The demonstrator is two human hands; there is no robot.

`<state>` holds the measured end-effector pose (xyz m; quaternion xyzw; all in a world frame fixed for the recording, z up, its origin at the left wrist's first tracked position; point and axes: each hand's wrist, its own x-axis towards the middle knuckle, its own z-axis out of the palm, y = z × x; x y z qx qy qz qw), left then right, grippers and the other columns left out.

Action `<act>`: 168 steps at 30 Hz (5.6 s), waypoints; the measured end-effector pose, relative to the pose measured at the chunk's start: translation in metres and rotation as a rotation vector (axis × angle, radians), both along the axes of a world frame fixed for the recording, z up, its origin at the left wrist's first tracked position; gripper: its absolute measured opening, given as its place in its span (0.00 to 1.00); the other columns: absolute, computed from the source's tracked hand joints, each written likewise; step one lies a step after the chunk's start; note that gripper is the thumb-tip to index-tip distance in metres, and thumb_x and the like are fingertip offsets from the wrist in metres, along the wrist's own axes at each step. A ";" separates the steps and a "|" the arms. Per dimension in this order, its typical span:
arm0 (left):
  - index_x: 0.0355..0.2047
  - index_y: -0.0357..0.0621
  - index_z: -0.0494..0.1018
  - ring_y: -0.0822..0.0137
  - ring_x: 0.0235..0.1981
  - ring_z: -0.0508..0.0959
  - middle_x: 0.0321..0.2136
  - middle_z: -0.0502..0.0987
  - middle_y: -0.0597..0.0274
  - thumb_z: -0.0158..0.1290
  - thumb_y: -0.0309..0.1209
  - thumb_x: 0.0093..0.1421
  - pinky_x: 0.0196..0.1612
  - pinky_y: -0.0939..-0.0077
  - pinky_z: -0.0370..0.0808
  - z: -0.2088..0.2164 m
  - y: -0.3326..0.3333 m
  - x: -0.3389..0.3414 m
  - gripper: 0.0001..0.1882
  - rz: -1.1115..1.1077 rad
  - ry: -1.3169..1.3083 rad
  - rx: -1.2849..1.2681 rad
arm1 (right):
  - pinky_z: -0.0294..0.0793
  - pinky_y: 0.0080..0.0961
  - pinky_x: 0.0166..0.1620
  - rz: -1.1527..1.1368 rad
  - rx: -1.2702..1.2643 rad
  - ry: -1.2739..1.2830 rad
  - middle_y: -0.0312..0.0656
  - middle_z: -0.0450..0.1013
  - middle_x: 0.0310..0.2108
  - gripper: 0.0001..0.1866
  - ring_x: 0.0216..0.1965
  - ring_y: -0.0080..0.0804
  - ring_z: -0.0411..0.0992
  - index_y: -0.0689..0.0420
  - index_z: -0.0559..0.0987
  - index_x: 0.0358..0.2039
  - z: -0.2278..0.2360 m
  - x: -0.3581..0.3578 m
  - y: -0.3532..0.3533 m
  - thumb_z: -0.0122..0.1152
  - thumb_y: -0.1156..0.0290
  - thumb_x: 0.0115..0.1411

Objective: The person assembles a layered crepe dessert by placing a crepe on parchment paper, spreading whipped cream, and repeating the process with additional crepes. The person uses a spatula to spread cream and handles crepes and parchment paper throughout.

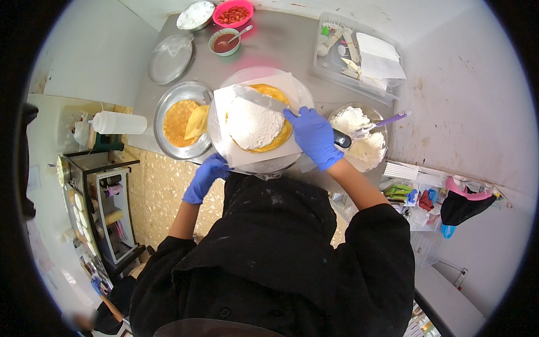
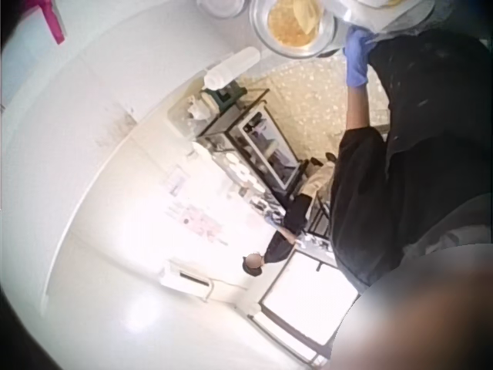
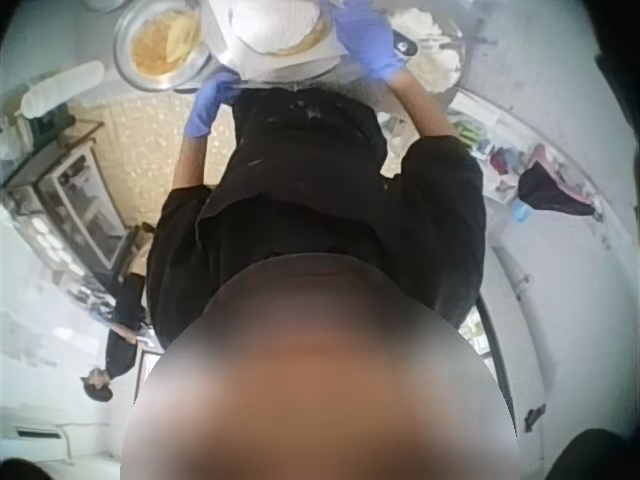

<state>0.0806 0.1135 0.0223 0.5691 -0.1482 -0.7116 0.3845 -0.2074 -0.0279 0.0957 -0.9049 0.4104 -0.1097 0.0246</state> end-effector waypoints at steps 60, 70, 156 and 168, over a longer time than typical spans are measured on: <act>0.45 0.43 0.69 0.66 0.43 0.74 0.39 0.73 0.60 0.47 0.31 0.57 0.45 0.68 0.72 -0.011 0.010 -0.010 0.15 -0.126 -0.005 -0.240 | 0.70 0.36 0.32 -0.144 0.271 0.036 0.44 0.66 0.28 0.24 0.28 0.41 0.69 0.42 0.72 0.54 -0.011 -0.010 0.009 0.54 0.71 0.54; 0.51 0.44 0.65 0.65 0.43 0.74 0.46 0.73 0.60 0.47 0.33 0.56 0.49 0.67 0.69 -0.003 0.002 0.002 0.21 0.107 0.182 -0.081 | 0.73 0.34 0.31 -0.125 0.294 0.057 0.42 0.68 0.29 0.24 0.30 0.38 0.71 0.44 0.74 0.51 0.003 -0.005 0.024 0.53 0.71 0.51; 0.60 0.45 0.57 0.56 0.57 0.65 0.59 0.60 0.56 0.39 0.46 0.65 0.57 0.57 0.62 -0.023 0.011 -0.020 0.27 0.511 -0.114 -0.169 | 0.68 0.21 0.31 -1.000 0.624 -0.772 0.40 0.75 0.35 0.19 0.27 0.25 0.68 0.56 0.69 0.55 -0.002 -0.148 0.255 0.50 0.70 0.63; 0.49 0.40 0.71 0.52 0.45 0.74 0.43 0.75 0.48 0.59 0.45 0.52 0.46 0.63 0.71 -0.070 -0.073 0.102 0.28 -0.162 -1.778 -0.314 | 0.59 0.08 0.32 -0.534 0.883 -1.438 0.38 0.71 0.40 0.21 0.27 0.12 0.58 0.60 0.63 0.59 -0.025 -0.014 0.082 0.46 0.69 0.66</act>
